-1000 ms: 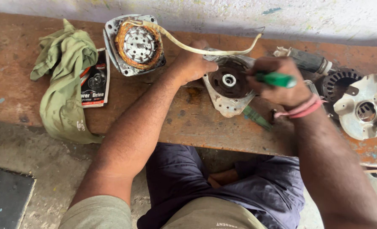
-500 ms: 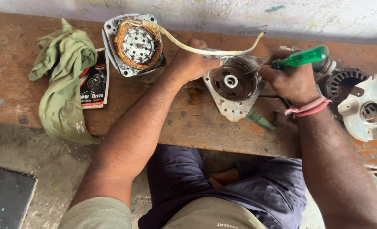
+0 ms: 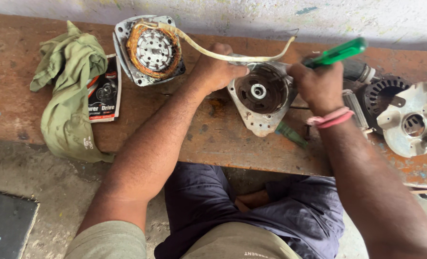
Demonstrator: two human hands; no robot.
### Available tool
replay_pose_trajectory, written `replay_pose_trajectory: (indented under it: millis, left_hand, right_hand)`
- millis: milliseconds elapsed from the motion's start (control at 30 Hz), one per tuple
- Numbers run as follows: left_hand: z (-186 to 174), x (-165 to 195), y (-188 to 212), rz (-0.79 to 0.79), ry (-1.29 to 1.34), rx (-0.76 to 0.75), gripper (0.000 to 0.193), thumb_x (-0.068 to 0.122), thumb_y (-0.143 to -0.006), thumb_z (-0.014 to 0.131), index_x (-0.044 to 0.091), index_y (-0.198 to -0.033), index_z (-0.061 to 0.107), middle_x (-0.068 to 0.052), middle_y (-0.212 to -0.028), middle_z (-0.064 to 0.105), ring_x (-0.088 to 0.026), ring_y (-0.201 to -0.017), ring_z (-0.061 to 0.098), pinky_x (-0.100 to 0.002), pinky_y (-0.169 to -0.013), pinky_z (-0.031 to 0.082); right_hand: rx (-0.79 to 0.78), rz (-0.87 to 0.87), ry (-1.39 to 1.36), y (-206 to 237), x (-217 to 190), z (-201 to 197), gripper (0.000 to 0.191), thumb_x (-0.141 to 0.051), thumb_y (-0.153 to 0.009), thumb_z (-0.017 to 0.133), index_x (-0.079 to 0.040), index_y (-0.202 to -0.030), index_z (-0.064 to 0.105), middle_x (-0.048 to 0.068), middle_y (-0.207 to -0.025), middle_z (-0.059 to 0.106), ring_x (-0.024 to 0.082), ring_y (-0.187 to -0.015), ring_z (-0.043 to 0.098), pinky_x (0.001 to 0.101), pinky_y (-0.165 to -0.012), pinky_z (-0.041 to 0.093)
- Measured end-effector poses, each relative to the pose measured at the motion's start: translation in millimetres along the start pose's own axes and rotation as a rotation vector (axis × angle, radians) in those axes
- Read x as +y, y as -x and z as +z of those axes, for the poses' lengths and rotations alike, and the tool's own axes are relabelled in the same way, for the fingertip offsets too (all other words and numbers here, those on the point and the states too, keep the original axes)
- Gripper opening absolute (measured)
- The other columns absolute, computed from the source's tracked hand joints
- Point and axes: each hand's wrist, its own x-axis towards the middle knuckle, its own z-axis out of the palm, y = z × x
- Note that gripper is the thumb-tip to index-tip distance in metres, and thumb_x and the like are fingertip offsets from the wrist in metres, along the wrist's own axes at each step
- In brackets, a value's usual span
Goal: The person disassembles a small motor component, wipes the housing with a cloth, and then uses a screwdriver to scrape and clean the interior surface of the motor casing.
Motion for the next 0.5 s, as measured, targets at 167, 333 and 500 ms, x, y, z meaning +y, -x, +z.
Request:
replay_pose_trajectory:
  millis: [167, 333, 500]
  left_hand:
    - [-1.2, 0.4, 0.5, 0.033, 0.030, -0.008, 0.035, 0.029, -0.077, 0.085, 0.001, -0.093, 0.071, -0.011, -0.080, 0.074, -0.020, -0.072, 0.075, -0.036, -0.065, 0.062]
    - [-1.2, -0.9, -0.3, 0.021, 0.015, -0.005, 0.037, 0.029, -0.077, 0.086, -0.002, -0.088, 0.070, -0.013, -0.079, 0.074, -0.021, -0.072, 0.074, -0.037, -0.063, 0.061]
    - [-0.1, 1.0, 0.1, -0.023, 0.016, -0.010, 0.035, 0.029, -0.077, 0.085, 0.000, -0.089, 0.071, -0.013, -0.080, 0.075, -0.020, -0.071, 0.074, -0.035, -0.062, 0.060]
  right_hand:
    - [0.078, -0.491, -0.092, 1.7, 5.3, 24.9, 0.025, -0.013, -0.093, 0.083, 0.003, -0.096, 0.065, 0.012, -0.087, 0.071, 0.023, -0.076, 0.070, 0.0334, -0.068, 0.056]
    - [0.077, -0.255, 0.118, 0.1, 18.7, 6.0, 0.021, -0.018, -0.094, 0.083, -0.001, -0.090, 0.071, 0.014, -0.079, 0.072, 0.024, -0.071, 0.071, 0.0388, -0.064, 0.057]
    - [0.022, -0.335, 0.073, -4.0, 8.0, 23.5, 0.021, -0.021, -0.098, 0.081, -0.002, -0.096, 0.072, 0.010, -0.085, 0.074, 0.019, -0.072, 0.074, 0.0339, -0.061, 0.061]
